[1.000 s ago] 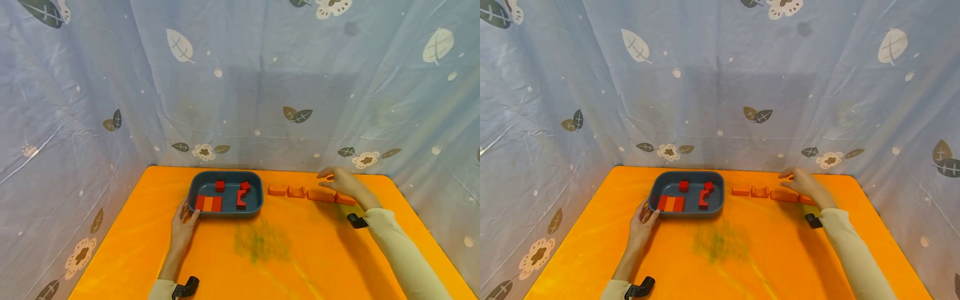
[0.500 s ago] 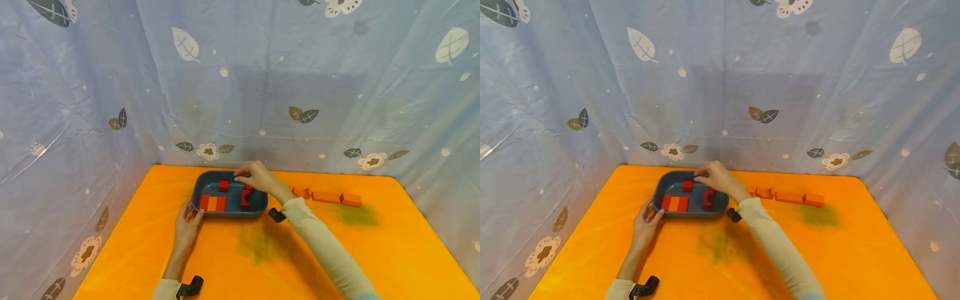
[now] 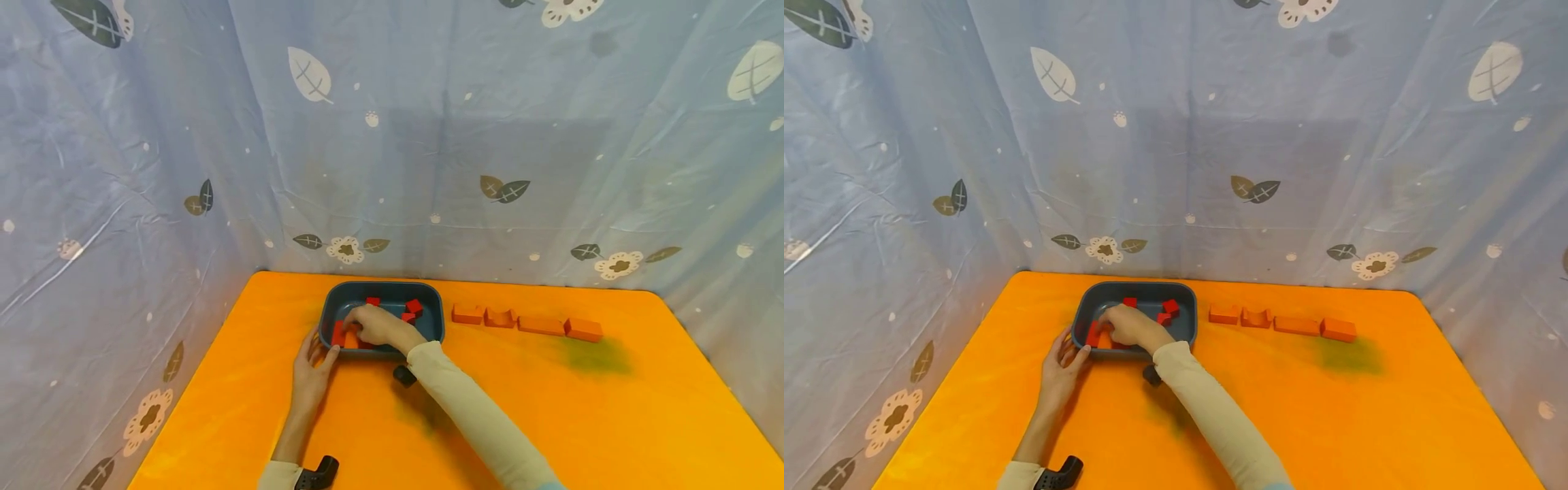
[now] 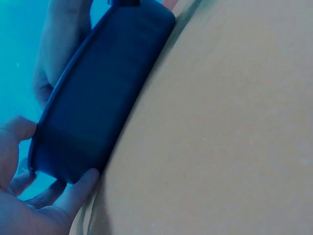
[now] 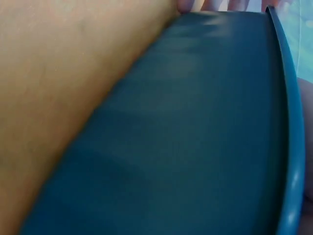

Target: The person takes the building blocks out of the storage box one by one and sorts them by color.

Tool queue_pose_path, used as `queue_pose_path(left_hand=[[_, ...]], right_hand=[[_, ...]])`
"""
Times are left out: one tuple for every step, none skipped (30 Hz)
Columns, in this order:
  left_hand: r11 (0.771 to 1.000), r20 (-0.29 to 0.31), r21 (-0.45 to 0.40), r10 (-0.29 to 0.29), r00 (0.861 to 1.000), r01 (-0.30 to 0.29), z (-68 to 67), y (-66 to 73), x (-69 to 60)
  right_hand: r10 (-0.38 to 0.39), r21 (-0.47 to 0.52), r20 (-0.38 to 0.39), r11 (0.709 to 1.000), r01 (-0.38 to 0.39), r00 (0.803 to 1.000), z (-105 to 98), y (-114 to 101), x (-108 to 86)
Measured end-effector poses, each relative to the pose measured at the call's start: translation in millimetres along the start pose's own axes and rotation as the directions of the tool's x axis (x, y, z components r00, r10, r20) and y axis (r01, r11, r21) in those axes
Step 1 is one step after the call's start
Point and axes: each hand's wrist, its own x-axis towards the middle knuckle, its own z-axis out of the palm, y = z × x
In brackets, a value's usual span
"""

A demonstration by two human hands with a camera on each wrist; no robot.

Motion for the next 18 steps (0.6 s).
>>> queue_pose_path(left_hand=[[1.0,0.0,0.0,0.001,1.0,-0.001,-0.1,0.2,0.2],[1.0,0.001,0.0,0.004,1.0,-0.004,-0.3,0.3,0.5],[1.0,0.0,0.0,0.005,1.0,-0.005,-0.7,0.6,0.8],[1.0,-0.001,0.0,0.008,1.0,-0.008,-1.1,0.8,1.0],[1.0,-0.003,0.0,0.011,1.0,-0.011,-1.5,1.1,1.2],[1.0,-0.005,0.001,0.013,1.0,-0.013,-1.8,1.4,1.3],[1.0,-0.007,0.003,0.013,1.0,-0.013,-2.0,1.8,1.4],[1.0,-0.008,0.006,0.013,1.0,-0.012,-2.0,2.0,1.1],[1.0,-0.007,0.009,0.012,1.0,-0.012,-1.9,2.2,0.8],[1.0,-0.007,0.01,0.012,1.0,-0.011,-1.7,2.3,0.5],[1.0,-0.008,0.01,0.011,1.0,-0.011,-1.5,2.2,0.4],[1.0,-0.009,0.01,0.01,1.0,-0.01,-1.1,2.0,0.1],[1.0,-0.01,0.009,0.009,1.0,-0.009,-0.7,1.6,-0.1],[1.0,-0.011,0.009,0.007,1.0,-0.007,-0.3,1.0,-0.2],[1.0,-0.012,0.009,0.008,1.0,-0.008,0.0,0.6,-0.3],[1.0,-0.013,0.008,0.011,1.0,-0.011,0.5,0.1,-0.3],[1.0,-0.014,0.01,0.015,1.0,-0.015,1.0,-0.6,-0.4],[1.0,-0.015,0.011,0.015,1.0,-0.014,1.4,-0.9,-0.7]], right_hand=[[0.0,0.0,0.004,1.0,0.0,1.0,0,1,-0.6],[-0.004,-0.007,0.005,1.0,0.004,1.0,0,2,-1.3],[-0.008,-0.019,0.004,1.0,0.008,1.0,-1,3,-1.8],[-0.011,-0.034,0.003,0.999,0.012,1.0,-3,3,-2.3],[-0.013,-0.057,0.004,0.998,0.013,1.0,-4,3,-2.7],[-0.008,-0.081,0.009,0.997,0.008,1.0,-6,3,-3.2],[0.0,-0.113,0.018,0.994,0.002,1.0,-7,2,-3.6],[0.014,-0.143,0.031,0.99,-0.01,0.999,-9,2,-4.2],[0.032,-0.168,0.048,0.986,-0.023,0.998,-10,0,-4.8],[0.051,-0.192,0.067,0.981,-0.037,0.996,-12,-1,-5.4],[0.07,-0.213,0.087,0.976,-0.05,0.994,-13,-2,-6.2],[0.088,-0.228,0.108,0.972,-0.062,0.99,-15,-3,-6.9],[0.105,-0.239,0.128,0.968,-0.072,0.986,-16,-4,-7.5],[0.122,-0.246,0.145,0.966,-0.084,0.982,-18,-6,-8.1],[0.138,-0.25,0.162,0.964,-0.095,0.977,-19,-6,-8.4],[0.15,-0.255,0.177,0.962,-0.102,0.973,-20,-7,-8.7],[0.161,-0.257,0.193,0.96,-0.108,0.968,-21,-8,-8.9],[0.171,-0.259,0.208,0.959,-0.115,0.963,-22,-8,-8.8]])
